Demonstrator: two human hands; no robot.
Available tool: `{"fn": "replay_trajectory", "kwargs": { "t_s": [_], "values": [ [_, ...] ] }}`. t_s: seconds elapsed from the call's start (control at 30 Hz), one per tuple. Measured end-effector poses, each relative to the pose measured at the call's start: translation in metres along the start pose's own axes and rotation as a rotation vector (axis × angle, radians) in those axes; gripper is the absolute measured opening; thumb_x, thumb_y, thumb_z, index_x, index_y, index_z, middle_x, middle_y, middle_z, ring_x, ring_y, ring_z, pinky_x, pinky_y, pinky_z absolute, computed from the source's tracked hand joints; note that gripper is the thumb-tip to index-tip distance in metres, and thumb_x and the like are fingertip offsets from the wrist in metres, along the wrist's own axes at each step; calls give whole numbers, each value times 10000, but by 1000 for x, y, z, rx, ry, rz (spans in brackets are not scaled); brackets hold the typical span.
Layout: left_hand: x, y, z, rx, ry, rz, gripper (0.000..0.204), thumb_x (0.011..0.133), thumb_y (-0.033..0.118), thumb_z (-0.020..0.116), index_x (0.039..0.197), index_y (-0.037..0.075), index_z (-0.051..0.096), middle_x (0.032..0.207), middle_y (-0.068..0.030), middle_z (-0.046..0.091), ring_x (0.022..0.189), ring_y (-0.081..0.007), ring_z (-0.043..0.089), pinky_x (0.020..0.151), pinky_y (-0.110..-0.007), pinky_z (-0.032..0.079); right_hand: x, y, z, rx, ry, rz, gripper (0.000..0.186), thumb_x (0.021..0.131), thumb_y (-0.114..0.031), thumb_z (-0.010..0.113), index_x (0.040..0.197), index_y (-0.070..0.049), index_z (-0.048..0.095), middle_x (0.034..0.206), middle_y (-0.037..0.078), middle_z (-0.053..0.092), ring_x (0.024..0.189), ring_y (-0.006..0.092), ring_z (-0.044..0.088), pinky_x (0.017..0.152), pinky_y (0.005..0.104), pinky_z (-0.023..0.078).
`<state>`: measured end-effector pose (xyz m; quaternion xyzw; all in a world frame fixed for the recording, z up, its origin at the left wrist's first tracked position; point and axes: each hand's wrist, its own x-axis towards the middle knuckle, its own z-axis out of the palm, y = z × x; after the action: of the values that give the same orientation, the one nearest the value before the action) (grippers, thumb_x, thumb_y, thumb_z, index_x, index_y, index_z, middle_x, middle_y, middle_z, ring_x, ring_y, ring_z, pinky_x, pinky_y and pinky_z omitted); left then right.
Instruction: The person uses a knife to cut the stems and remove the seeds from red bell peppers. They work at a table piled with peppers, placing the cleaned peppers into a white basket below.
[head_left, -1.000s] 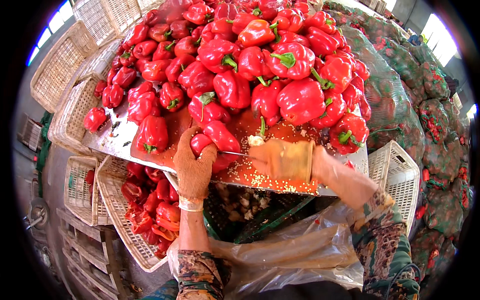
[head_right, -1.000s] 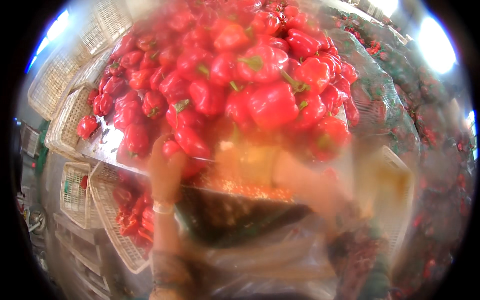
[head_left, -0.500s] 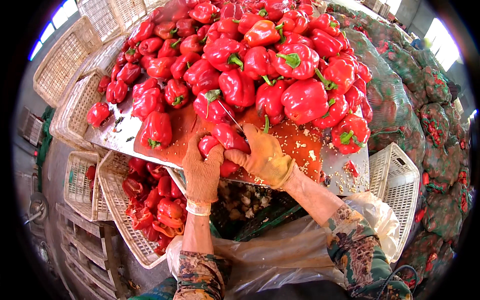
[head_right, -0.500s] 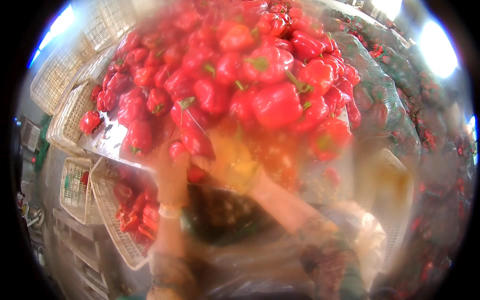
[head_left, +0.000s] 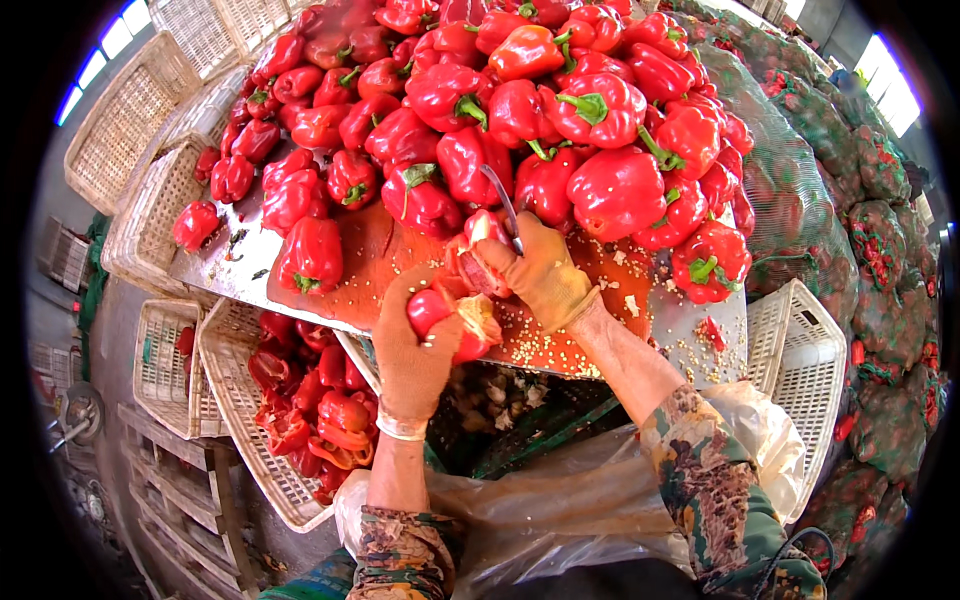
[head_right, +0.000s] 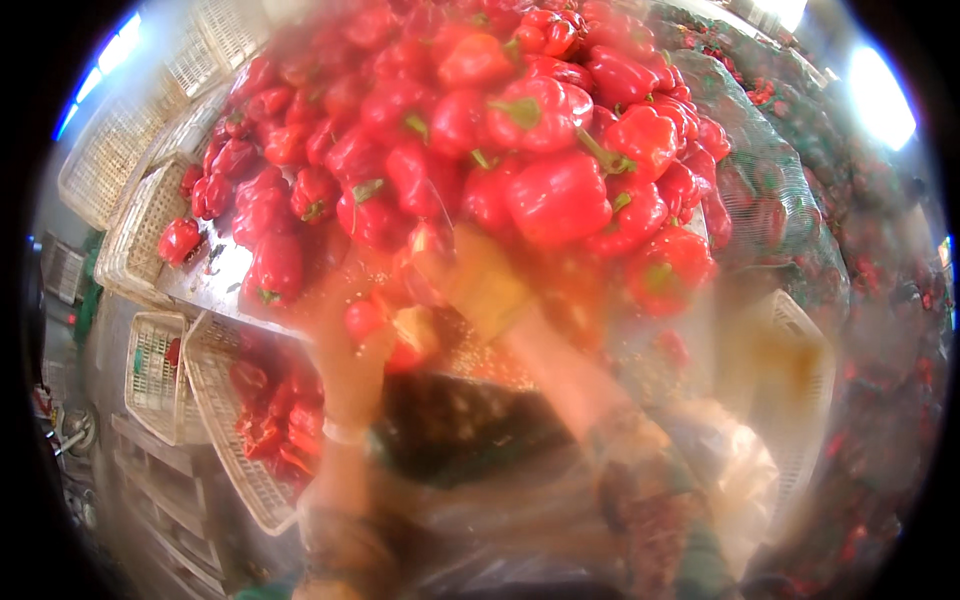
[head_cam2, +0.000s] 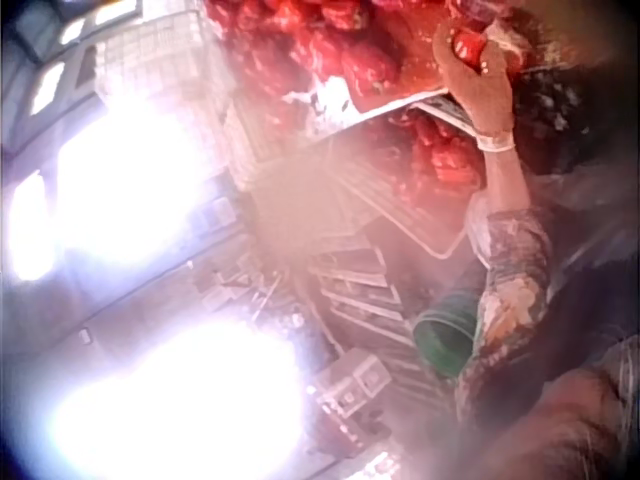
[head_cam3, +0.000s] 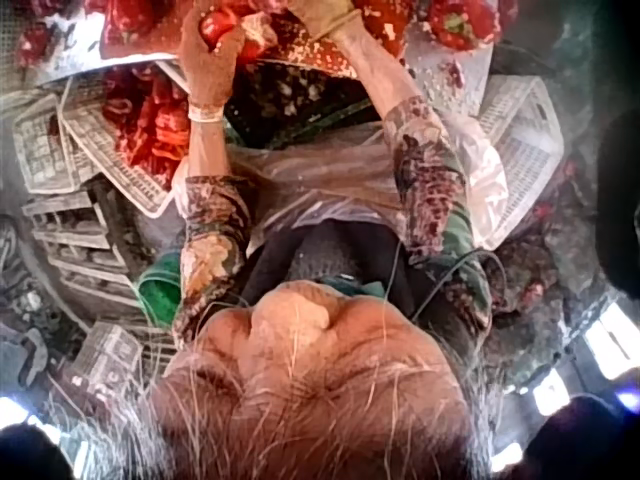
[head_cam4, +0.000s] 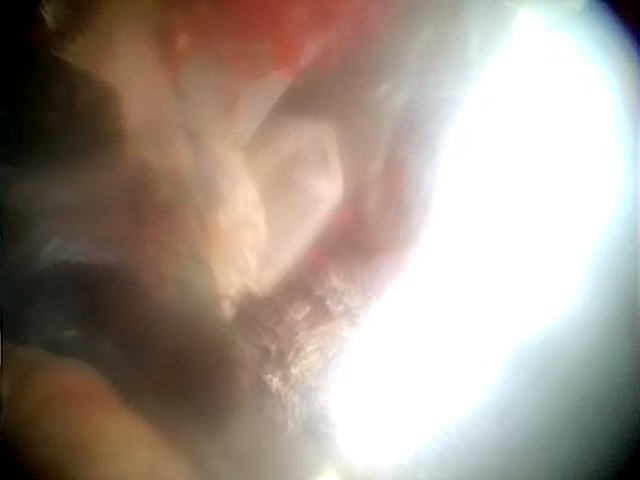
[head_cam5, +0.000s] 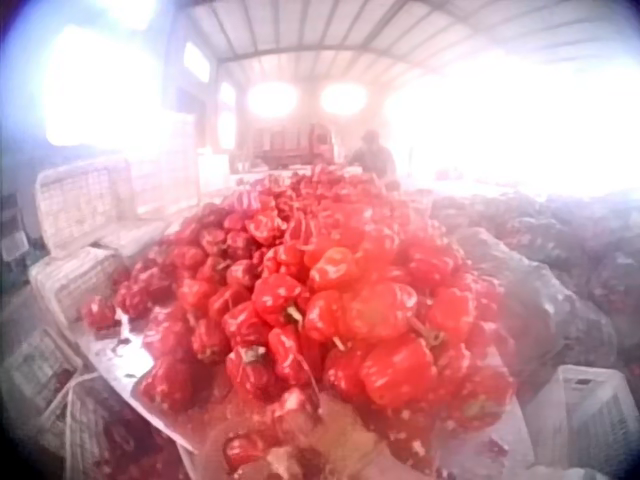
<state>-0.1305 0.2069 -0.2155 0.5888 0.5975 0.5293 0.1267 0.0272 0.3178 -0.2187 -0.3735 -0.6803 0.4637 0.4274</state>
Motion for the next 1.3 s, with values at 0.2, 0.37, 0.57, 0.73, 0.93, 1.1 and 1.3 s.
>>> {"fn": "replay_trajectory", "kwargs": {
  "t_s": [0.2,0.37,0.57,0.73,0.93,1.1,1.3],
  "values": [
    [-7,-16,-5,-335,-38,-144,495,846,32,664,1331,35,570,1206,-66,623,1018,-164,619,908,-307,530,4,11,1,-62,15,1,411,920,-375,748,949,9,604,805,175,633,713,292,587,671,418,479],
    [-11,-30,-9,-575,-43,-253,457,846,25,644,1300,10,598,1214,-82,629,1044,-192,630,913,-332,540,-9,-4,-11,81,27,123,321,928,-283,745,995,7,628,779,99,637,692,164,571,636,361,474],
    [-15,-33,-11,-213,17,-43,290,782,-27,736,1047,-21,618,1211,-162,657,1031,-255,665,902,-360,548,-37,-39,-13,149,0,138,199,922,-143,716,1058,-6,665,796,-10,621,665,65,533,593,249,438],
    [-24,-29,-13,-47,-56,116,615,732,-51,802,1274,-8,515,1290,-157,631,1144,-255,648,966,-367,541,-47,-53,-5,-104,-226,-175,435,871,-192,796,1243,-15,657,900,5,630,727,50,499,634,241,437],
    [-32,-30,-6,-776,-121,-350,567,891,-9,687,1407,-32,453,1334,-162,608,1191,-260,632,1014,-364,517,-46,-42,6,-210,-327,-483,608,778,-218,874,1307,-34,637,1134,173,716,1005,281,720,843,371,556],
    [-26,-1,-9,-927,-126,-258,486,987,228,606,1374,-46,496,1250,-155,646,1115,-260,659,971,-365,536,-56,-46,13,-363,-301,-362,404,826,-224,758,1176,-61,636,1048,163,690,964,361,670,815,444,546],
    [-30,-15,-2,-1222,83,-460,396,998,278,587,1248,-30,573,1132,-123,666,1017,-233,672,899,-359,562,-62,-53,30,-483,-205,-400,306,854,-201,696,1124,-80,618,1015,142,665,919,345,667,759,458,542]
  ]
}}
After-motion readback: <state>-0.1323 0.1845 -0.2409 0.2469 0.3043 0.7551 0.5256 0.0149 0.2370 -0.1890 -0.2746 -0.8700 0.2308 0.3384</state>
